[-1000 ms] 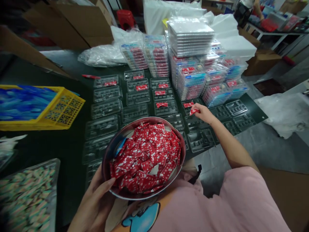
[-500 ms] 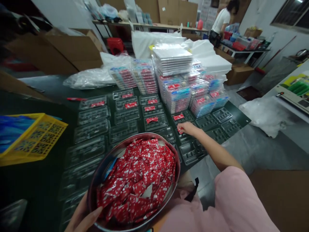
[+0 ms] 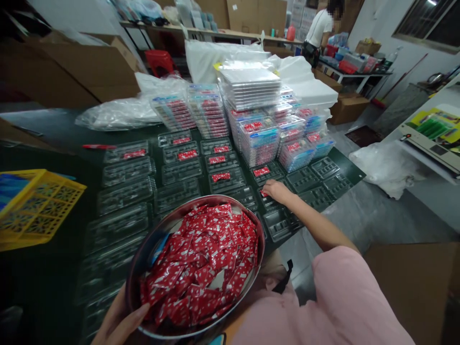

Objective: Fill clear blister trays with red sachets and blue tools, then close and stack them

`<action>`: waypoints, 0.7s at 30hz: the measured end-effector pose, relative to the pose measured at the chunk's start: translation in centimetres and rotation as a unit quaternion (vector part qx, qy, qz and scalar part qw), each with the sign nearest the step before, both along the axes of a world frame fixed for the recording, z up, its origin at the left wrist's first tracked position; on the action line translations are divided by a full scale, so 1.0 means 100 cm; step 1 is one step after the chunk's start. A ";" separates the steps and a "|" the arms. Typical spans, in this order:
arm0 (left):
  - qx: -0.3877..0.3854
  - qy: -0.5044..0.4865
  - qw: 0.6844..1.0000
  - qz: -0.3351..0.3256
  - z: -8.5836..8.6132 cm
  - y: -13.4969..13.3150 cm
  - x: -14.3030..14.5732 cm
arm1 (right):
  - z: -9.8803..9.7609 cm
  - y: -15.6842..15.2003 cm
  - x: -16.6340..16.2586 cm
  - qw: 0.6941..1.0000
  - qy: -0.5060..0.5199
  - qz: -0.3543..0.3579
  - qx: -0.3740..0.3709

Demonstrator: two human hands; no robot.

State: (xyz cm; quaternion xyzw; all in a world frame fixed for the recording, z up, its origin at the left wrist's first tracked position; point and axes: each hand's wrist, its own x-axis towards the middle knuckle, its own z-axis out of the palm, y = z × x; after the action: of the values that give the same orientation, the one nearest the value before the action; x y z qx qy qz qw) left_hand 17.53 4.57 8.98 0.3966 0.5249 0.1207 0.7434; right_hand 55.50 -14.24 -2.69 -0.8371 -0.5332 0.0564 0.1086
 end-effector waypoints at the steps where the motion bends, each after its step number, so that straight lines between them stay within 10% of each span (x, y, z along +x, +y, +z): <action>1: 0.002 -0.001 1.000 0.006 -0.002 0.000 0.000 | 0.010 0.001 -0.008 0.999 0.013 -0.010 0.048; 5: 0.000 -0.012 1.000 0.025 -0.008 -0.006 -0.001 | 0.057 0.013 -0.055 0.975 0.084 0.033 0.205; 9: 0.002 -0.038 0.999 0.027 -0.009 -0.015 0.000 | 0.076 0.035 -0.094 0.978 0.072 0.172 0.096; 16: -0.003 -0.038 0.999 0.011 0.001 -0.025 0.006 | 0.053 0.071 -0.118 0.982 -0.087 0.125 -0.110; 21: -0.005 -0.006 1.000 -0.006 -0.007 -0.019 0.003 | 0.059 0.058 -0.128 0.983 -0.099 0.132 -0.081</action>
State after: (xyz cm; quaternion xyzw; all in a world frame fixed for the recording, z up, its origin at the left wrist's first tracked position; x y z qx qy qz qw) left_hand 17.83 2.67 8.25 0.3956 0.5187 0.1157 0.7490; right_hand 42.66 -8.47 3.25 -0.7670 -0.6406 0.0304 -0.0216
